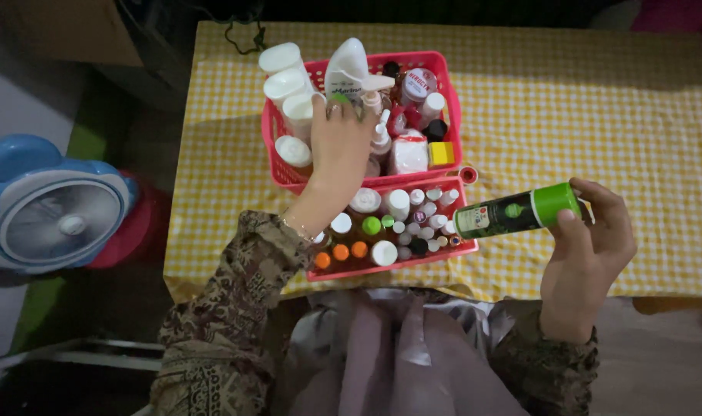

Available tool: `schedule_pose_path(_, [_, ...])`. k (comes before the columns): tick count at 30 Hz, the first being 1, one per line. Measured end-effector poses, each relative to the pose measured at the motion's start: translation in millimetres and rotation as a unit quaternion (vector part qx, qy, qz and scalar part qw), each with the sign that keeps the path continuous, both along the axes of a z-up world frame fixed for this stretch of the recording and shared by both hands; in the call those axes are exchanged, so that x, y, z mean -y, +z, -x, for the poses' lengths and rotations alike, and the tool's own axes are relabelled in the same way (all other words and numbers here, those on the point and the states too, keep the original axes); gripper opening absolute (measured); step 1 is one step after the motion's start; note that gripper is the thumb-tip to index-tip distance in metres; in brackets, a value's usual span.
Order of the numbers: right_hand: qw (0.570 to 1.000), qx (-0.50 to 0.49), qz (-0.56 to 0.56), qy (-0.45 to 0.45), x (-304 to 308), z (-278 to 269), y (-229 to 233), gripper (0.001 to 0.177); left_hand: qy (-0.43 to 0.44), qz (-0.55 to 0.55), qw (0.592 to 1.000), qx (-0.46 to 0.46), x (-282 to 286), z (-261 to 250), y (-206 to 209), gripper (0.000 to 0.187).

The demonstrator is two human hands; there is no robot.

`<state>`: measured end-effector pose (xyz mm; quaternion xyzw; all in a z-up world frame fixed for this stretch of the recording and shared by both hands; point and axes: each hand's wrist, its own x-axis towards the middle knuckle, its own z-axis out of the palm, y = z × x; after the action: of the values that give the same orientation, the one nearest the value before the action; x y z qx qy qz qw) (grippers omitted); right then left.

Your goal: Organizing various skincare and cosmetic bottles into a red two-tier storage bin.

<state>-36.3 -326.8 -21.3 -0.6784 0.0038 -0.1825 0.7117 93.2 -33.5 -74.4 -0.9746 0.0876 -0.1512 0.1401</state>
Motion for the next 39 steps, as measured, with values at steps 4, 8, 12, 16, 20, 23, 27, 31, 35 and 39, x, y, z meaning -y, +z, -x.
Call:
schedule_pose_path(4, [1.0, -0.007, -0.013, 0.011, -3, 2, 1, 0.037, 0.037, -0.054, 0.997, -0.034, 5, 0, 1, 0.044])
schedule_pose_path(8, [1.0, -0.009, -0.018, 0.009, -5, 2, 2, 0.038, 0.034, -0.075, 0.996, -0.029, 3, -2, 0, 0.048])
schedule_pose_path(12, [1.0, -0.008, -0.009, 0.011, -5, 1, 2, 0.039, 0.041, -0.095, 0.993, -0.065, -6, -8, 0, 0.042])
schedule_pose_path(16, [1.0, -0.01, -0.012, 0.016, -5, 1, 2, 0.038, 0.05, -0.074, 0.995, -0.043, -11, -8, 0, 0.027])
schedule_pose_path(20, [1.0, -0.006, -0.023, 0.017, -2, 1, -4, 0.038, 0.057, -0.022, 0.998, -0.019, -10, -8, 0, 0.041])
schedule_pose_path(23, [1.0, -0.009, -0.009, 0.006, -3, -1, -5, 0.037, 0.052, -0.02, 0.997, 0.045, -2, 3, -8, 0.024])
schedule_pose_path(27, [0.999, -0.001, -0.021, 0.038, -8, -1, -3, 0.042, 0.013, -0.011, 0.999, 0.034, 0, 45, 16, 0.026])
schedule_pose_path(31, [0.997, -0.008, -0.036, 0.072, -14, -7, 4, 0.042, 0.009, -0.056, 0.998, -0.025, -15, 70, 23, 0.031])
schedule_pose_path(35, [0.994, 0.004, 0.01, 0.111, -42, -22, 28, 0.041, 0.0, 0.023, 1.0, 0.02, -11, 89, 8, 0.059])
schedule_pose_path(39, [0.975, 0.09, 0.089, 0.182, -68, -49, 22, 0.036, 0.038, 0.139, 0.989, 0.026, 2, 103, 1, 0.058])
